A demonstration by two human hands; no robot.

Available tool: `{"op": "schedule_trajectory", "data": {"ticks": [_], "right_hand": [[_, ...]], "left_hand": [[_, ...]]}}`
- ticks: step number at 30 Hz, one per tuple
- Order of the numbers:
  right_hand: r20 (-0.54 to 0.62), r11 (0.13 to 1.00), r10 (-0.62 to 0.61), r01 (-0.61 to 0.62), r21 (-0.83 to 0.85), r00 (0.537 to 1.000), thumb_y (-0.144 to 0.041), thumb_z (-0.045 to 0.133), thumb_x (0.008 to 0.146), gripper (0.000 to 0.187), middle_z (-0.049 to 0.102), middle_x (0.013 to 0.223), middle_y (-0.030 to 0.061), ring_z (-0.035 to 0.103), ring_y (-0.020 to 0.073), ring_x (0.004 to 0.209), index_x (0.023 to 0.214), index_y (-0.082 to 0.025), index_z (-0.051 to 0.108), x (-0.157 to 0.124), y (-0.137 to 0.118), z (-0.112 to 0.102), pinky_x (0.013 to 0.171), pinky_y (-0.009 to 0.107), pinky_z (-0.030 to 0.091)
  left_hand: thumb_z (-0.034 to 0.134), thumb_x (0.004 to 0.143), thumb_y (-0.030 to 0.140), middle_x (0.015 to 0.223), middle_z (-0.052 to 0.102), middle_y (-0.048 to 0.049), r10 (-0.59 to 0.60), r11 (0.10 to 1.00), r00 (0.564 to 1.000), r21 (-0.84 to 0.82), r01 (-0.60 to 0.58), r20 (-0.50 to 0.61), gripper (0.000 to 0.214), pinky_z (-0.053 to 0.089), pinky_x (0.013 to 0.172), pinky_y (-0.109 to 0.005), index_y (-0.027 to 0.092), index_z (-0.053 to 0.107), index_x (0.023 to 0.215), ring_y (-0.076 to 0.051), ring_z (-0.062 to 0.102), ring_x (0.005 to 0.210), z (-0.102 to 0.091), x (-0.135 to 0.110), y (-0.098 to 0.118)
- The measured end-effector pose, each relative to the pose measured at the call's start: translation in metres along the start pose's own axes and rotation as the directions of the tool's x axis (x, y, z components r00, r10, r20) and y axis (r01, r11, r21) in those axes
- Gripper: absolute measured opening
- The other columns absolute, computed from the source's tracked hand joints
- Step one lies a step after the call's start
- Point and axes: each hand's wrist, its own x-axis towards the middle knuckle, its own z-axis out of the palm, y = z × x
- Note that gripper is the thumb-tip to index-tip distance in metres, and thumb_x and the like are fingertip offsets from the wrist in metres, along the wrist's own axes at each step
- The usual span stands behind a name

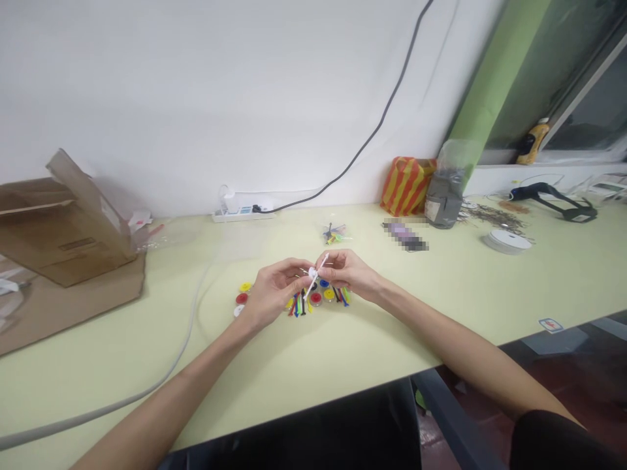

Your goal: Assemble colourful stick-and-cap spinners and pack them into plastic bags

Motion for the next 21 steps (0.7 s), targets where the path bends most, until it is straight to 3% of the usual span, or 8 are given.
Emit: {"op": "schedule_trajectory", "data": {"ticks": [4,9,14,17,21], "right_hand": [[0.014,0.998,0.032,-0.033,0.057,0.999,-0.047,0.09,0.068,0.046,0.057,0.074,-0.0022,0.033,0.0058,0.05,0.084,-0.018,0.057,0.001,0.003,0.001,0.043,0.02,0.014],[0.054,0.993,0.056,-0.061,0.106,0.997,-0.047,0.091,0.067,0.049,0.049,0.065,-0.0058,0.028,0.0049,0.047,0.081,-0.018,0.054,0.0,0.008,0.005,0.043,0.02,0.011],[0.017,0.992,0.053,-0.055,0.116,0.998,-0.047,0.094,0.06,0.052,0.051,0.069,-0.0046,0.03,0.0052,0.048,0.079,-0.018,0.055,-0.002,0.008,0.015,0.043,0.02,0.011],[-0.003,0.993,-0.005,0.005,0.114,1.0,-0.046,0.091,0.066,0.044,0.055,0.072,-0.0025,0.037,0.0067,0.052,0.081,-0.017,0.06,0.0,0.001,0.015,0.043,0.019,0.02],[-0.105,0.991,-0.111,0.119,0.069,0.988,-0.044,0.084,0.075,0.033,0.061,0.079,0.0016,0.055,0.0118,0.069,0.081,-0.017,0.066,0.023,-0.012,-0.007,0.05,0.018,0.038]], "left_hand": [[0.077,0.08,0.034,0.097,0.075,-0.0084,-0.002,1.0,1.0,-0.007,0.002,0.011,0.025,0.061,0.077,-0.034,0.018,0.073,0.1,-0.022,0.071,0.087,0.0,-0.002,0.003],[0.075,0.082,0.033,0.093,0.074,-0.0075,-0.002,1.0,1.0,0.031,0.001,0.027,0.023,0.062,0.073,-0.035,0.02,0.075,0.102,-0.022,0.071,0.082,0.0,-0.006,0.007],[0.076,0.082,0.033,0.089,0.074,-0.0066,0.042,0.995,0.999,0.095,-0.043,0.016,0.02,0.062,0.073,-0.035,0.019,0.075,0.097,-0.022,0.071,0.081,-0.001,-0.008,0.01],[0.076,0.082,0.033,0.1,0.073,-0.0083,0.078,0.992,0.997,0.101,-0.075,-0.023,0.026,0.061,0.08,-0.035,0.019,0.073,0.103,-0.022,0.071,0.088,-0.001,-0.006,0.011],[0.064,0.091,0.038,0.116,0.068,-0.0087,0.087,0.994,0.979,0.085,-0.073,-0.184,0.047,0.061,0.075,-0.035,0.025,0.051,0.134,-0.018,0.071,0.087,-0.005,0.0,0.006]]}}
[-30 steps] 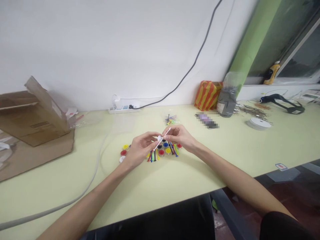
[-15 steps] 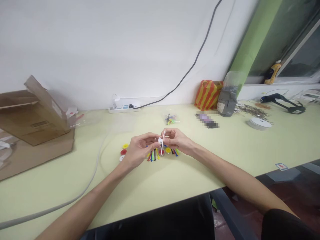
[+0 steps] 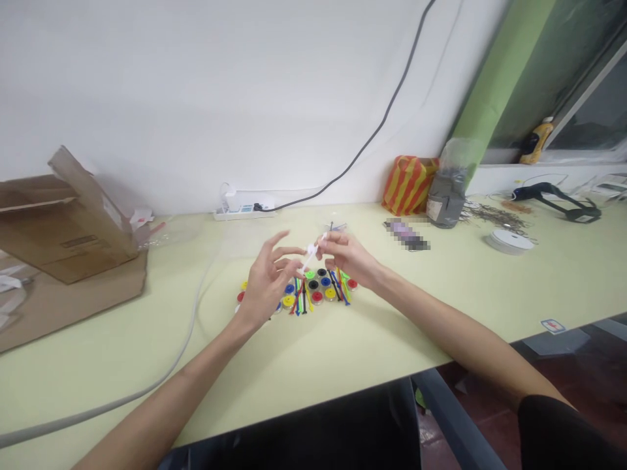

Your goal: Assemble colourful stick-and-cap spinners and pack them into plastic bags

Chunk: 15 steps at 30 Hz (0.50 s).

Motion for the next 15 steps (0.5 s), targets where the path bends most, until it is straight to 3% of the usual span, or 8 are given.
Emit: {"op": "schedule_trajectory", "data": {"ticks": [2,3,5,6,10,15], "right_hand": [[-0.074,0.992,0.031,-0.04,-0.119,0.997,-0.038,0.081,0.079,0.027,0.065,0.085,0.0046,0.057,0.0114,0.072,0.081,-0.015,0.069,0.024,-0.001,-0.015,0.047,0.017,0.037],[-0.127,0.978,0.101,-0.121,-0.169,0.987,-0.033,0.08,0.08,0.022,0.067,0.087,0.0059,0.056,0.01,0.068,0.08,-0.013,0.07,0.037,0.0,-0.022,0.043,0.016,0.033],[-0.262,0.913,0.274,-0.336,-0.232,0.925,-0.023,0.079,0.08,0.016,0.07,0.085,0.0071,0.054,0.0072,0.057,0.077,-0.012,0.069,0.062,0.006,-0.032,0.037,0.016,0.026],[-0.291,0.892,0.312,-0.385,-0.239,0.904,-0.019,0.079,0.08,0.013,0.071,0.083,0.0085,0.054,0.0072,0.054,0.076,-0.011,0.069,0.073,0.011,-0.035,0.035,0.016,0.024],[-0.336,0.835,0.401,-0.491,-0.249,0.852,-0.009,0.072,0.083,0.012,0.072,0.071,0.0101,0.057,0.0092,0.048,0.072,-0.008,0.067,0.101,0.033,-0.035,0.033,0.016,0.028],[-0.354,0.784,0.451,-0.553,-0.28,0.819,-0.007,0.064,0.09,0.016,0.068,0.061,0.0071,0.052,0.0061,0.043,0.073,-0.008,0.064,0.109,0.046,-0.034,0.033,0.013,0.03]], "left_hand": [[0.057,0.095,0.038,0.119,0.066,-0.0082,0.018,0.999,0.996,0.033,-0.015,-0.09,0.048,0.06,0.072,-0.034,0.027,0.042,0.139,-0.017,0.07,0.087,-0.006,0.004,-0.008],[0.057,0.095,0.037,0.117,0.065,-0.0077,0.022,0.998,0.991,0.068,-0.013,-0.131,0.047,0.059,0.071,-0.033,0.027,0.042,0.138,-0.017,0.069,0.087,-0.01,0.006,-0.012],[0.057,0.094,0.034,0.113,0.064,-0.0065,0.031,0.992,0.981,0.122,-0.007,-0.193,0.042,0.057,0.07,-0.032,0.025,0.044,0.134,-0.017,0.067,0.086,-0.019,0.009,-0.02],[0.057,0.094,0.032,0.111,0.064,-0.006,0.038,0.989,0.976,0.145,-0.006,-0.216,0.04,0.056,0.07,-0.032,0.025,0.045,0.132,-0.016,0.066,0.085,-0.023,0.011,-0.023],[0.056,0.092,0.027,0.107,0.062,-0.0048,0.058,0.979,0.964,0.203,-0.005,-0.259,0.036,0.053,0.073,-0.032,0.024,0.048,0.127,-0.016,0.064,0.084,-0.032,0.013,-0.027],[0.055,0.091,0.026,0.105,0.061,-0.0043,0.037,0.977,0.966,0.215,0.02,-0.257,0.035,0.052,0.077,-0.033,0.024,0.048,0.126,-0.016,0.063,0.086,-0.033,0.014,-0.029]]}}
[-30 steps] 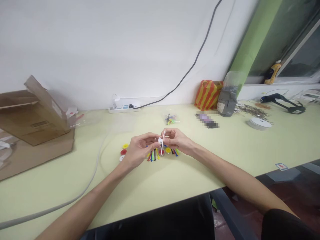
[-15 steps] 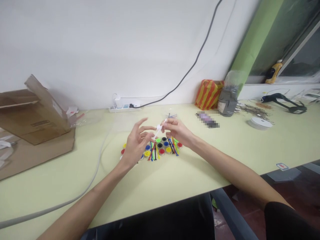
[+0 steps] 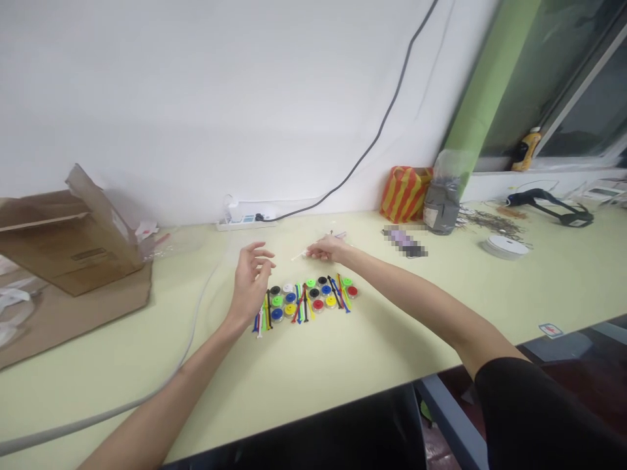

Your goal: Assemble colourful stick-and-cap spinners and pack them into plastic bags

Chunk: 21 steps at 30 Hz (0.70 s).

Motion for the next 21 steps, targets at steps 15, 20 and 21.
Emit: {"op": "schedule_trajectory", "data": {"ticks": [15,20,21], "right_hand": [[0.37,0.563,-0.442,0.574,-0.595,0.817,-0.016,0.069,0.084,0.01,0.068,0.076,0.0009,0.057,0.0119,0.061,0.093,-0.015,0.074,-0.124,0.03,-0.078,0.057,0.021,0.04],[0.357,0.52,-0.443,0.56,-0.645,0.823,-0.006,0.065,0.083,0.012,0.068,0.077,0.0015,0.058,0.0136,0.067,0.087,-0.014,0.073,-0.118,0.039,-0.075,0.062,0.022,0.041],[0.347,0.512,-0.439,0.548,-0.661,0.829,-0.004,0.064,0.082,0.013,0.068,0.076,0.0015,0.058,0.0138,0.067,0.085,-0.013,0.072,-0.117,0.039,-0.076,0.062,0.022,0.041]], "left_hand": [[0.055,0.089,0.024,0.105,0.06,-0.0039,-0.008,1.0,0.994,-0.006,0.009,0.11,0.037,0.049,0.079,-0.033,0.025,0.048,0.126,-0.017,0.061,0.09,0.01,-0.008,0.008],[0.054,0.089,0.023,0.102,0.061,-0.0036,-0.015,1.0,0.985,0.0,0.015,0.171,0.033,0.049,0.08,-0.033,0.024,0.051,0.122,-0.017,0.061,0.09,0.012,-0.012,0.01],[0.054,0.09,0.023,0.101,0.061,-0.0037,-0.014,1.0,0.983,-0.004,0.015,0.18,0.03,0.049,0.08,-0.033,0.023,0.053,0.119,-0.017,0.061,0.09,0.012,-0.012,0.01]]}}
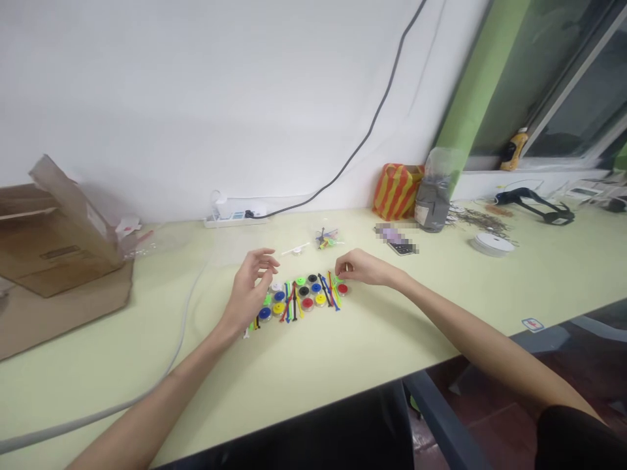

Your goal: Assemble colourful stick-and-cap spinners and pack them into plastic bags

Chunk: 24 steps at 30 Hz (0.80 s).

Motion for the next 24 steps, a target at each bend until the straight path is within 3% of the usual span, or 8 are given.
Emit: {"op": "schedule_trajectory", "data": {"ticks": [6,11,14,17,19,22,24], "right_hand": [[-0.071,0.999,0.028,-0.031,-0.035,0.997,-0.007,0.064,0.084,0.01,0.066,0.074,0.002,0.056,0.0142,0.066,0.08,-0.014,0.07,-0.005,-0.014,-0.018,0.062,0.024,0.041],[-0.157,0.958,-0.149,0.182,0.223,0.976,-0.026,0.067,0.09,0.012,0.067,0.078,0.0034,0.059,0.0156,0.071,0.087,-0.015,0.07,0.005,-0.061,-0.013,0.065,0.024,0.045],[-0.161,0.896,-0.163,0.215,0.39,0.973,-0.036,0.068,0.09,0.02,0.067,0.077,0.0031,0.061,0.0158,0.07,0.088,-0.016,0.069,0.017,-0.078,0.004,0.065,0.024,0.047],[-0.157,0.849,-0.135,0.196,0.491,0.978,-0.039,0.068,0.09,0.024,0.068,0.079,0.0033,0.063,0.0165,0.07,0.097,-0.016,0.068,0.024,-0.075,0.016,0.066,0.026,0.049],[-0.183,0.867,-0.109,0.184,0.464,0.977,-0.037,0.068,0.09,0.026,0.069,0.085,0.0043,0.065,0.0175,0.075,0.106,-0.017,0.068,0.022,-0.064,0.016,0.068,0.026,0.05],[-0.198,0.943,-0.098,0.154,0.294,0.975,-0.032,0.068,0.089,0.017,0.071,0.087,0.0053,0.063,0.0182,0.08,0.096,-0.017,0.072,0.014,-0.041,0.006,0.071,0.027,0.048],[-0.114,0.964,-0.103,0.127,0.232,0.988,-0.03,0.068,0.089,0.015,0.072,0.084,0.0053,0.062,0.0177,0.076,0.085,-0.016,0.073,0.008,-0.026,-0.002,0.071,0.027,0.046]], "left_hand": [[0.057,0.093,0.034,0.099,0.064,-0.0055,-0.027,0.997,0.992,-0.065,0.035,0.123,0.025,0.049,0.073,-0.03,0.021,0.06,0.114,-0.017,0.061,0.087,0.001,-0.002,0.003],[0.061,0.092,0.042,0.117,0.069,-0.0099,-0.052,0.976,0.96,-0.191,0.108,0.276,0.041,0.053,0.074,-0.032,0.023,0.059,0.129,-0.021,0.067,0.096,0.008,-0.006,0.015],[0.066,0.088,0.046,0.114,0.071,-0.0116,-0.09,0.95,0.941,-0.257,0.179,0.326,0.046,0.055,0.07,-0.034,0.02,0.064,0.125,-0.023,0.069,0.088,0.012,-0.007,0.017],[0.073,0.083,0.045,0.093,0.074,-0.0088,-0.145,0.944,0.95,-0.249,0.216,0.275,0.041,0.055,0.071,-0.035,0.017,0.069,0.113,-0.021,0.069,0.078,0.013,-0.007,0.012],[0.076,0.08,0.043,0.085,0.073,-0.0058,-0.17,0.948,0.968,-0.239,0.212,0.187,0.037,0.055,0.074,-0.034,0.018,0.07,0.108,-0.02,0.069,0.078,0.011,-0.006,0.008],[0.078,0.077,0.044,0.094,0.072,-0.0061,-0.19,0.949,0.978,-0.241,0.204,0.082,0.036,0.054,0.075,-0.032,0.02,0.069,0.102,-0.019,0.069,0.081,0.009,-0.005,0.004],[0.079,0.076,0.045,0.099,0.071,-0.0068,-0.202,0.951,0.977,-0.222,0.213,0.069,0.035,0.053,0.073,-0.031,0.02,0.068,0.1,-0.019,0.068,0.081,0.008,-0.005,0.004]]}}
